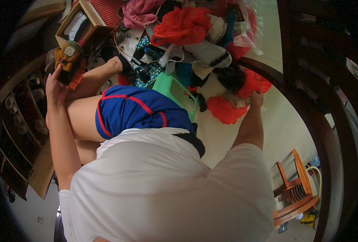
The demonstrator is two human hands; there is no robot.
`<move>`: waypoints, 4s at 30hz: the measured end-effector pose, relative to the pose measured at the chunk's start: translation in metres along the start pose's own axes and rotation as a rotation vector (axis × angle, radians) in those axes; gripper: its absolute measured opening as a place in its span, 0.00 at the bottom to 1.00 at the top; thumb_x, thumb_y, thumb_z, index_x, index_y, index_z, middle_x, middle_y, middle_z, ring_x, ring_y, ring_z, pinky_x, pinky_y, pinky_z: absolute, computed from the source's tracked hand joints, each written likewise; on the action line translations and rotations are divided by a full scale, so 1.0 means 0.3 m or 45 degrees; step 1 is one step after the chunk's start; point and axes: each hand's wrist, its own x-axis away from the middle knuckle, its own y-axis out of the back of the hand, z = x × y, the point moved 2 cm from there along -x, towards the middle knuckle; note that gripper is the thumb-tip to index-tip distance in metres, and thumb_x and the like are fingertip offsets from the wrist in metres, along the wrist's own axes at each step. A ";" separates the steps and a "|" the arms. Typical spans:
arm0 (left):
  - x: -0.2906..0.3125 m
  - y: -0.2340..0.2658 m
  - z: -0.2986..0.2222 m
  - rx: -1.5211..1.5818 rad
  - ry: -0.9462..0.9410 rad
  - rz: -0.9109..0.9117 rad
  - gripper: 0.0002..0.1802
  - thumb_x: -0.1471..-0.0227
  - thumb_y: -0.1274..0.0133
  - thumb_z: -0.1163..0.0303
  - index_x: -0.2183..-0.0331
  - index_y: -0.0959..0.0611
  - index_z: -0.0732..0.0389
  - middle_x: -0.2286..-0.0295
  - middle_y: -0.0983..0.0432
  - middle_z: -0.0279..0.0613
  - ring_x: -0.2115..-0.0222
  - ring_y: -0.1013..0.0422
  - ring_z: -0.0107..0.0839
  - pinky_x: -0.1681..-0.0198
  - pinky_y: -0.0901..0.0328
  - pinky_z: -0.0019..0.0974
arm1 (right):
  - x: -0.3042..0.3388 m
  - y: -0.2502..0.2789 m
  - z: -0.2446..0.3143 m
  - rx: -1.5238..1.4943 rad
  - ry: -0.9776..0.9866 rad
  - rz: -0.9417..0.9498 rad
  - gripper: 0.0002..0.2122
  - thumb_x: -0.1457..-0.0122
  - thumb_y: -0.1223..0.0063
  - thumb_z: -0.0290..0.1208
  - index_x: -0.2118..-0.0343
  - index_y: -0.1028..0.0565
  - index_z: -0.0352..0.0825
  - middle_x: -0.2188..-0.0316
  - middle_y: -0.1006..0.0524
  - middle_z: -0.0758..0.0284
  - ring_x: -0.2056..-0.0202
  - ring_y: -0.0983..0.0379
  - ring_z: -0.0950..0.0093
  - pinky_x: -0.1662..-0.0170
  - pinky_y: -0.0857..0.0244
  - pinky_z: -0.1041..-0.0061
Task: The person sorts through a pile of clothes and miscellaneous items, picking up socks, a mesh bag, and a small plush toy, placing some items into a wooden drawer.
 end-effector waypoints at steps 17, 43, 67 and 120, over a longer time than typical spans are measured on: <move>-0.053 0.032 0.037 0.078 -0.028 0.069 0.13 0.50 0.49 0.77 0.60 0.29 0.68 0.62 0.27 0.45 0.60 0.29 0.35 0.56 0.33 0.35 | 0.543 -0.450 0.572 0.352 0.402 0.441 0.25 0.48 0.59 0.31 0.45 0.43 0.35 0.57 0.29 0.52 0.56 0.32 0.54 0.53 0.39 0.61; -0.010 0.002 0.008 0.005 -0.112 0.143 0.16 0.50 0.48 0.74 0.58 0.29 0.67 0.62 0.27 0.43 0.62 0.29 0.31 0.58 0.33 0.32 | 0.772 -0.521 0.839 0.729 1.647 0.524 0.09 0.58 0.47 0.25 0.70 0.27 0.37 0.69 0.27 0.61 0.62 0.30 0.58 0.61 0.35 0.62; 0.004 -0.072 0.044 0.170 0.152 0.372 0.19 0.51 0.48 0.74 0.56 0.30 0.63 0.62 0.27 0.40 0.62 0.29 0.30 0.57 0.33 0.34 | 0.040 -0.194 1.198 -0.639 0.666 -0.418 0.20 0.52 0.44 0.33 0.56 0.29 0.29 0.60 0.28 0.64 0.58 0.32 0.72 0.55 0.38 0.76; 0.560 0.347 0.089 0.933 -0.905 -0.261 0.29 0.50 0.52 0.82 0.47 0.40 0.55 0.53 0.37 0.38 0.53 0.38 0.27 0.53 0.38 0.29 | 2.112 -0.303 1.371 -0.993 1.510 2.038 0.18 0.49 0.45 0.21 0.55 0.36 0.31 0.58 0.32 0.65 0.59 0.33 0.79 0.59 0.37 0.83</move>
